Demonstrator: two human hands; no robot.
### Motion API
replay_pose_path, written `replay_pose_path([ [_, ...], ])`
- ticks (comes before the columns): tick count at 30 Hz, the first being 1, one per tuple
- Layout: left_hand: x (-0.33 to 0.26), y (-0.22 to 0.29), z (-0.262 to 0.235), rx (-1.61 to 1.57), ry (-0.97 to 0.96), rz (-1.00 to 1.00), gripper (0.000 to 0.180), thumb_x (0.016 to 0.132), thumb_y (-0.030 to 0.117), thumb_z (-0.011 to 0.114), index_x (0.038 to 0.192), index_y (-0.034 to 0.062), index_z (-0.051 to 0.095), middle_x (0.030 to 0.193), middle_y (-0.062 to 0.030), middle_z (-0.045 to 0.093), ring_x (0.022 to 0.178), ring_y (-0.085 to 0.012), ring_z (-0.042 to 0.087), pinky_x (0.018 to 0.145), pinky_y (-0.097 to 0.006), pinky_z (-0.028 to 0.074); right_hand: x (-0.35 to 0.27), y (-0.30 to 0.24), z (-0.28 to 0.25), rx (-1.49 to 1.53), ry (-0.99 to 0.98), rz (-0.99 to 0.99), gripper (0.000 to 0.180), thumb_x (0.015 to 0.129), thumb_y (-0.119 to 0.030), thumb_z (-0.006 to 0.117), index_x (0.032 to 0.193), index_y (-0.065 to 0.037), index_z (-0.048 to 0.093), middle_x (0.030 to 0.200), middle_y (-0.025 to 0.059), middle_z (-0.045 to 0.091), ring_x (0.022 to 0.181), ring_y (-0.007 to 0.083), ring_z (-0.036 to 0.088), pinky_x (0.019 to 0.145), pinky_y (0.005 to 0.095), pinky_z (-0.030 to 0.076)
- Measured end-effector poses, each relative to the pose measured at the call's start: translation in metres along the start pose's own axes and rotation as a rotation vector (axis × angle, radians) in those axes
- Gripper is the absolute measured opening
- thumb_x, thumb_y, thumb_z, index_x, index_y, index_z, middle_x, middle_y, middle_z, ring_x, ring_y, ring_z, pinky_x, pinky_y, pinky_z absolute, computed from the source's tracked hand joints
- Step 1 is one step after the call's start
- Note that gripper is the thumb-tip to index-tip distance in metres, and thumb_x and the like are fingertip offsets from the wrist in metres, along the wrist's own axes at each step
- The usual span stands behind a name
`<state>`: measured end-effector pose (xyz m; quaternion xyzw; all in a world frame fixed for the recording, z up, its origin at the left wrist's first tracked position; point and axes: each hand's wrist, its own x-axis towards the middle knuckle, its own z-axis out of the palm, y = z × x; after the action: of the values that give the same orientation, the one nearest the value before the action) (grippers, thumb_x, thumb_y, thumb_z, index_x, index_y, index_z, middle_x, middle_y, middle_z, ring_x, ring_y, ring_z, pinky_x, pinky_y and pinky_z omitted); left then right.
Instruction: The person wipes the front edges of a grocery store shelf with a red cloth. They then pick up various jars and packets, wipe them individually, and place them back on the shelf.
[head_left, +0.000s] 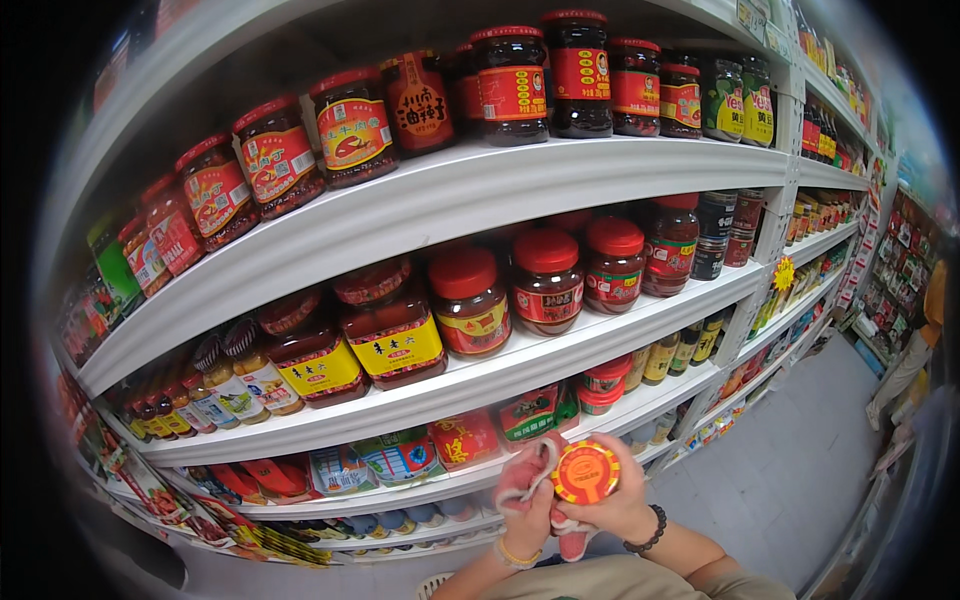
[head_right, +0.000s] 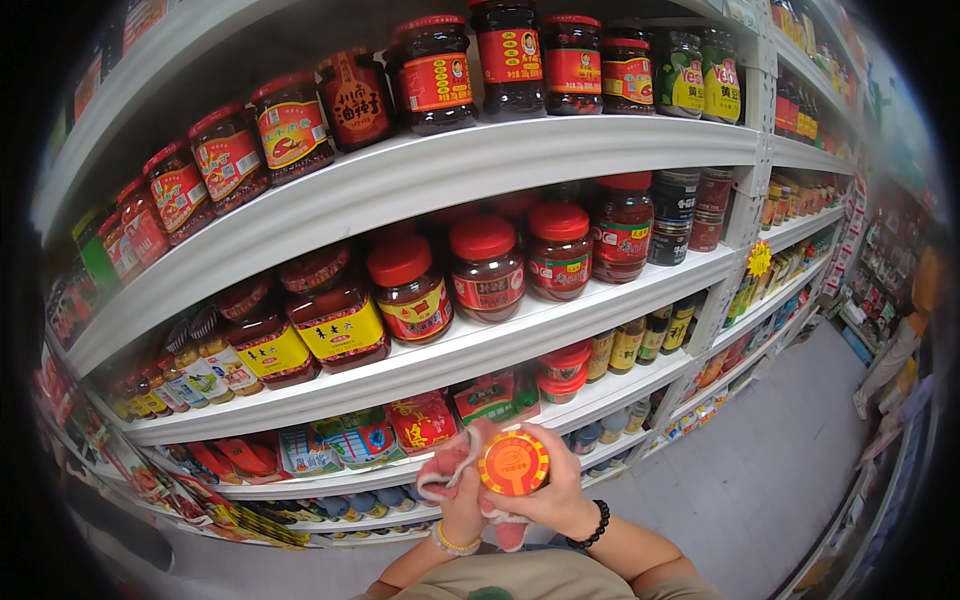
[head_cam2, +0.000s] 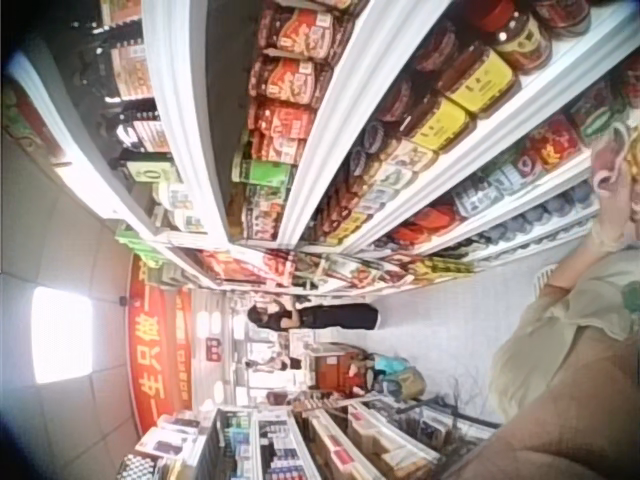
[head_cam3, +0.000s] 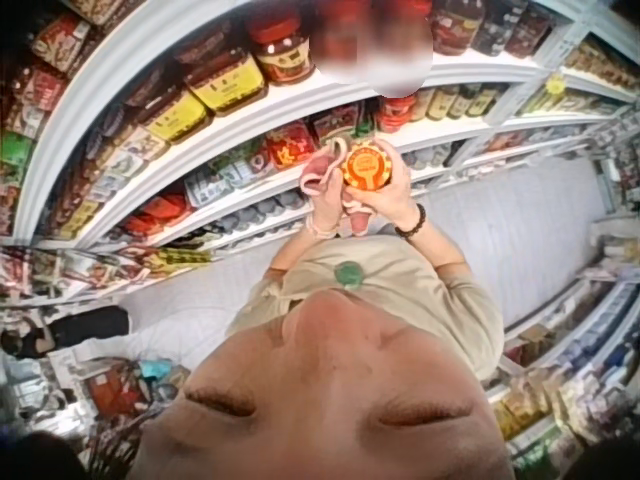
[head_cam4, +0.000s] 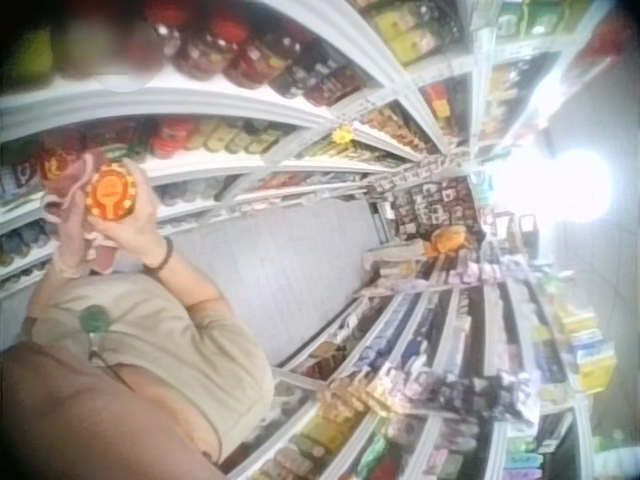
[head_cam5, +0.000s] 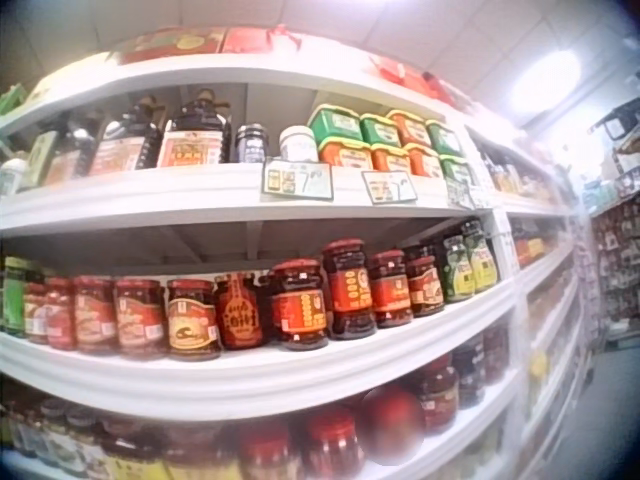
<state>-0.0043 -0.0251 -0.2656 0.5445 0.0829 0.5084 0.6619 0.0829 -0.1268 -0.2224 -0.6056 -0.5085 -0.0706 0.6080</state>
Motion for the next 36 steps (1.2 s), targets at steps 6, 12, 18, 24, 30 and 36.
replay_pose_path([
  [6, 0.031, 0.048, -0.003, 0.466, -0.586, 0.203, 0.05, 0.066, 0.013, 0.079, 0.111, -0.0013, 0.061, 0.12, -0.0208, 0.059, 0.111, -0.032, 0.059, 0.094, -0.039, 0.045, -0.014, 0.008, -0.009, -0.046, -0.233, 0.216, 0.109, 0.061, -0.029, 0.085, 0.143, 0.005, 0.022, 0.113, 0.021, 0.06, 0.098, 0.0322, 0.063, 0.084, 0.0369, 0.051],
  [12, 0.027, 0.063, 0.001, 0.676, -0.736, 0.459, 0.057, 0.06, 0.024, 0.082, 0.111, 0.0062, 0.064, 0.114, -0.0155, 0.062, 0.106, -0.0314, 0.061, 0.091, -0.04, 0.048, -0.021, 0.02, -0.013, 0.347, -0.242, 0.419, 0.117, 0.062, -0.019, 0.083, 0.149, 0.0, 0.007, 0.116, 0.0176, 0.06, 0.101, 0.0299, 0.062, 0.086, 0.0334, 0.049],
  [18, -0.001, -0.001, -0.022, 0.152, -0.488, 0.248, 0.07, 0.065, 0.015, 0.083, 0.125, 0.001, 0.05, 0.12, -0.0182, 0.058, 0.108, -0.0282, 0.059, 0.094, -0.045, 0.046, -0.001, 0.004, -0.013, 0.405, 0.103, 0.308, 0.114, 0.067, -0.026, 0.085, 0.148, 0.0, 0.01, 0.111, 0.0129, 0.06, 0.099, 0.0171, 0.061, 0.087, 0.0298, 0.049],
  [24, -0.005, -0.023, -0.015, -0.551, -0.502, -0.363, 0.102, 0.065, 0.018, 0.084, 0.145, 0.0008, 0.022, 0.143, -0.0161, 0.036, 0.133, -0.0261, 0.037, 0.112, -0.04, 0.028, 0.004, -0.009, -0.007, 0.566, 0.28, 0.27, 0.116, 0.062, -0.053, 0.084, 0.142, 0.004, 0.022, 0.111, 0.0113, 0.059, 0.102, 0.0167, 0.059, 0.089, 0.0301, 0.048],
  [30, 0.0, 0.021, -0.022, -0.345, -0.515, -0.615, 0.097, 0.068, 0.027, 0.08, 0.144, 0.0042, 0.025, 0.14, -0.0116, 0.041, 0.129, -0.0253, 0.043, 0.107, -0.04, 0.036, 0.013, -0.024, -0.002, 0.597, 0.153, 0.163, 0.093, 0.064, -0.045, 0.086, 0.128, 0.002, 0.038, 0.112, 0.0122, 0.057, 0.103, 0.018, 0.058, 0.09, 0.0311, 0.047],
  [36, 0.007, 0.04, -0.021, -0.431, -0.392, -0.456, 0.095, 0.069, 0.029, 0.079, 0.144, 0.004, 0.025, 0.14, -0.0122, 0.042, 0.128, -0.0256, 0.043, 0.107, -0.04, 0.036, 0.07, -0.048, -0.033, 0.09, -0.355, -0.111, 0.084, 0.061, -0.029, 0.088, 0.126, 0.0, 0.045, 0.112, 0.0161, 0.058, 0.102, 0.0258, 0.06, 0.088, 0.0333, 0.048],
])
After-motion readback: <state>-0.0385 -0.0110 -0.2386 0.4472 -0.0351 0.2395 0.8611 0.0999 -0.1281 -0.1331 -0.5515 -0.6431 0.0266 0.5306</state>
